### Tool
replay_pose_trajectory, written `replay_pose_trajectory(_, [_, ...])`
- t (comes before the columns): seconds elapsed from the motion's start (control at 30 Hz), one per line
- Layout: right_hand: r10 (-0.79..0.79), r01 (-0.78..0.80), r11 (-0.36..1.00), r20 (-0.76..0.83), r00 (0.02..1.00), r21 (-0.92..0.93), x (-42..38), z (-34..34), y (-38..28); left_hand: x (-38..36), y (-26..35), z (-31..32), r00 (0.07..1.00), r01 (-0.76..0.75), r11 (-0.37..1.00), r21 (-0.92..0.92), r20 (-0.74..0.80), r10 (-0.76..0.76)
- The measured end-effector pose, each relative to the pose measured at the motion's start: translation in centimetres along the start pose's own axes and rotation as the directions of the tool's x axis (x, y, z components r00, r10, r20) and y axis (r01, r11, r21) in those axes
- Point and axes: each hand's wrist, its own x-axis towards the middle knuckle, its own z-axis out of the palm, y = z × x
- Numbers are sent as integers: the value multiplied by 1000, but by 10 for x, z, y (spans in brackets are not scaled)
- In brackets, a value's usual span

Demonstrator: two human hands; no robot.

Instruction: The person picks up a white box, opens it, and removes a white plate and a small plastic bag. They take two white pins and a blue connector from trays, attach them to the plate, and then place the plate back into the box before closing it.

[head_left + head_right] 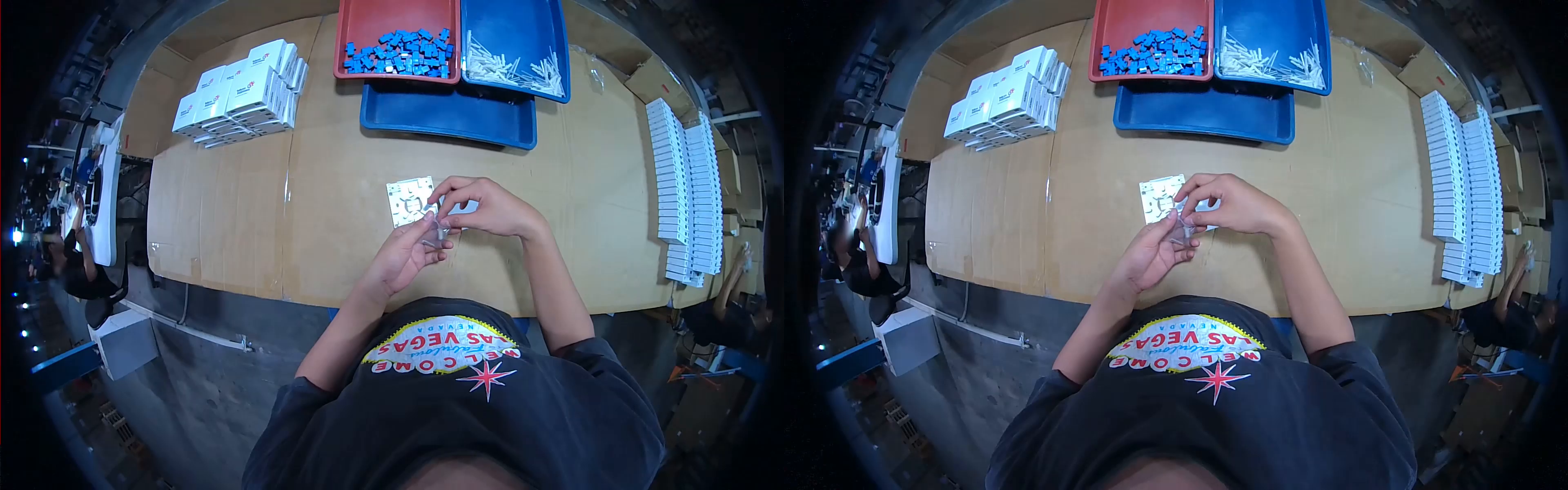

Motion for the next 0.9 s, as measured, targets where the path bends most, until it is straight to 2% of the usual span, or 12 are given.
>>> replay_pose_trajectory(0.2, [90,-94,992,55,994,78,-4,5,8,-1,3,2,999,-9,999,-40,32,10])
replay_pose_trajectory(0.3, [38,-37,999,54,998,-21,-4,11,10,3,-2,-4,1000,-2,1000,-25,20,2])
replay_pose_trajectory(0.4, [108,-114,993,149,983,26,-4,18,8,6,-12,-14,1000,9,1000,-9,14,-9])
replay_pose_trajectory(0.5, [144,-159,981,132,981,112,-4,19,16,7,-8,-10,999,5,999,-36,33,-4])
replay_pose_trajectory(0.63, [-14,21,994,-66,998,107,-2,11,28,5,1,-3,999,17,998,-64,41,-15])
replay_pose_trajectory(0.73, [54,-44,998,-223,973,53,-2,-18,29,6,1,-6,997,42,996,-73,62,-37])
replay_pose_trajectory(0.8, [76,-128,987,-407,910,-101,-2,-44,24,6,-2,-12,994,68,993,-99,96,-59])
replay_pose_trajectory(0.83, [72,-178,969,-495,866,-170,-1,-59,22,7,-3,-15,990,84,990,-117,119,-70])
replay_pose_trajectory(0.9, [-34,-192,939,-632,775,-286,3,-91,28,8,-6,-21,982,109,984,-143,169,-85])
